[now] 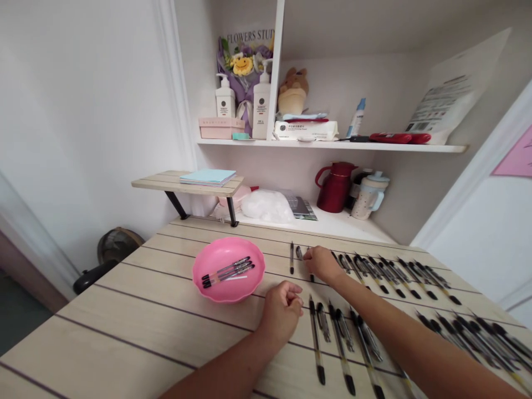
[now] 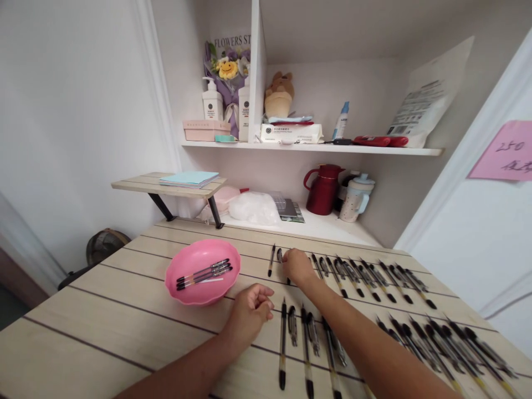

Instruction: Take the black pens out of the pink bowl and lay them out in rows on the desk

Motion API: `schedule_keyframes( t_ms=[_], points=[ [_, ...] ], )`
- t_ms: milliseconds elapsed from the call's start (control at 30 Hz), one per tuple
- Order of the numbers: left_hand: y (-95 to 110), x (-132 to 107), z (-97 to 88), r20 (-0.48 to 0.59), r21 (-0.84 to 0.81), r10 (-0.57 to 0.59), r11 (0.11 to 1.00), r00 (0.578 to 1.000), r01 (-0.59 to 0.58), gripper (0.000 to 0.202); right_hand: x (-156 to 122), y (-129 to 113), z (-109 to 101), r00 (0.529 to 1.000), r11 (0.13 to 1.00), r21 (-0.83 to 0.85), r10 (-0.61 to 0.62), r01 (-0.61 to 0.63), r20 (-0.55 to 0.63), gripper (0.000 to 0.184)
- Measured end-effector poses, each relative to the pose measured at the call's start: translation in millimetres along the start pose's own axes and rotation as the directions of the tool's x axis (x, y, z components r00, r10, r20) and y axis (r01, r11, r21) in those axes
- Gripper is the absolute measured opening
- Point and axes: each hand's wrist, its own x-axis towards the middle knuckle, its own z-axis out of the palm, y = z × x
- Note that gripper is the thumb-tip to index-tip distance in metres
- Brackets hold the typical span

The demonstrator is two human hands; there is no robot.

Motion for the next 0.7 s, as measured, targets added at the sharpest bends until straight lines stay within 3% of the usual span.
schedule_keyframes(
  t_ms=[300, 567, 700],
  points=[
    [2.4, -1.4, 0.8, -0.001, -0.013, -0.013, 1.000, 1.000, 0.013, 0.019, -3.4, -7.2, 0.3, 1.000, 0.976, -0.217, -0.020, 0.021, 0.004, 0.017],
    [-0.3, 0.2, 0.6, 0.006, -0.036, -0.023, 0.999, 1.000, 0.023, 0.019, -2.0, -5.7, 3.7, 1.000, 0.966, -0.257, -0.027, 0.027, 0.001, 0.015],
    [1.6, -0.7, -0.5, 0.010, -0.046, -0.024, 0.999, 1.000, 0.024, 0.017, -8.9, -1.6, -4.5, 0.999, 0.968, -0.250, -0.030, 0.026, -0.012, 0.017]
  ],
)
